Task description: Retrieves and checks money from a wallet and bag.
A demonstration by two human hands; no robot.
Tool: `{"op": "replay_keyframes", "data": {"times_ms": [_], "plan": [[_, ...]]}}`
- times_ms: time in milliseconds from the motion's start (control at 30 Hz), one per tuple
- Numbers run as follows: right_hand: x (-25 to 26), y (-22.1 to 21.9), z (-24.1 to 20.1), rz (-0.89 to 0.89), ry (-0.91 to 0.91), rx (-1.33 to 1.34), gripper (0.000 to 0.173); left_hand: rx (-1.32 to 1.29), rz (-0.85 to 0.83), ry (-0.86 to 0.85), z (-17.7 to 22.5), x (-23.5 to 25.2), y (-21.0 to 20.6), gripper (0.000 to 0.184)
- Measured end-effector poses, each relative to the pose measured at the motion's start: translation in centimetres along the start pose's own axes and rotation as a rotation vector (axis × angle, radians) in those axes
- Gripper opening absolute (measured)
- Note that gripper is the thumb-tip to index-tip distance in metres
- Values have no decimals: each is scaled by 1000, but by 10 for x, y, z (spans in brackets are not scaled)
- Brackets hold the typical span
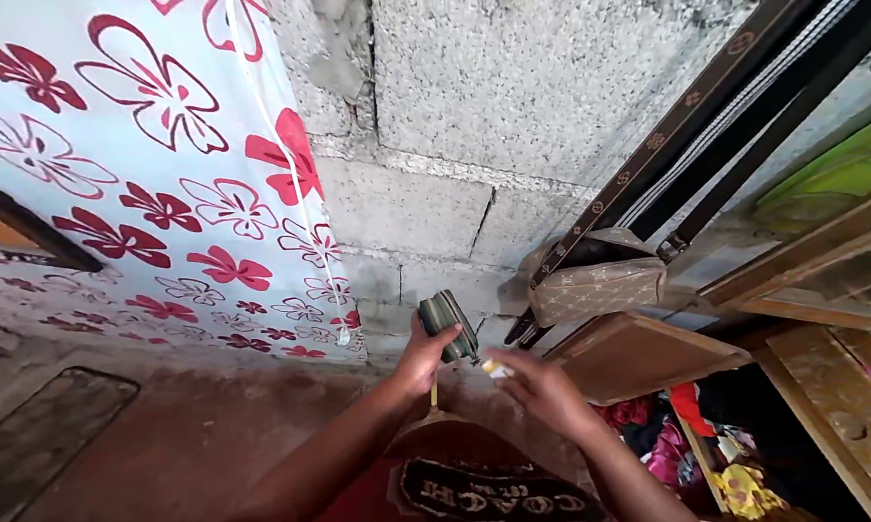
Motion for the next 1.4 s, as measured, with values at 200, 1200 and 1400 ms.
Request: {"op": "replay_keyframes", "data": {"times_ms": [200, 1200, 1400], "plan": [[23, -12, -4, 386, -182, 737, 43, 38, -100, -290, 7, -31, -17, 111], [7, -9, -31, 709, 313, -282, 22, -103, -219, -682, 4, -47, -4, 123], [27, -18, -16, 580, 192, -446, 16, -62, -166, -660, 2, -42, -4, 121]]}}
Point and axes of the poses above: each hand's wrist, its own x-axis towards the middle knuckle, its own y-axis out of the back of the hand, z = x × y, the point moved 6 cm from there along x, towards the middle knuckle, and after that the axes turned 9 degrees about z, right-handed, at the moved point
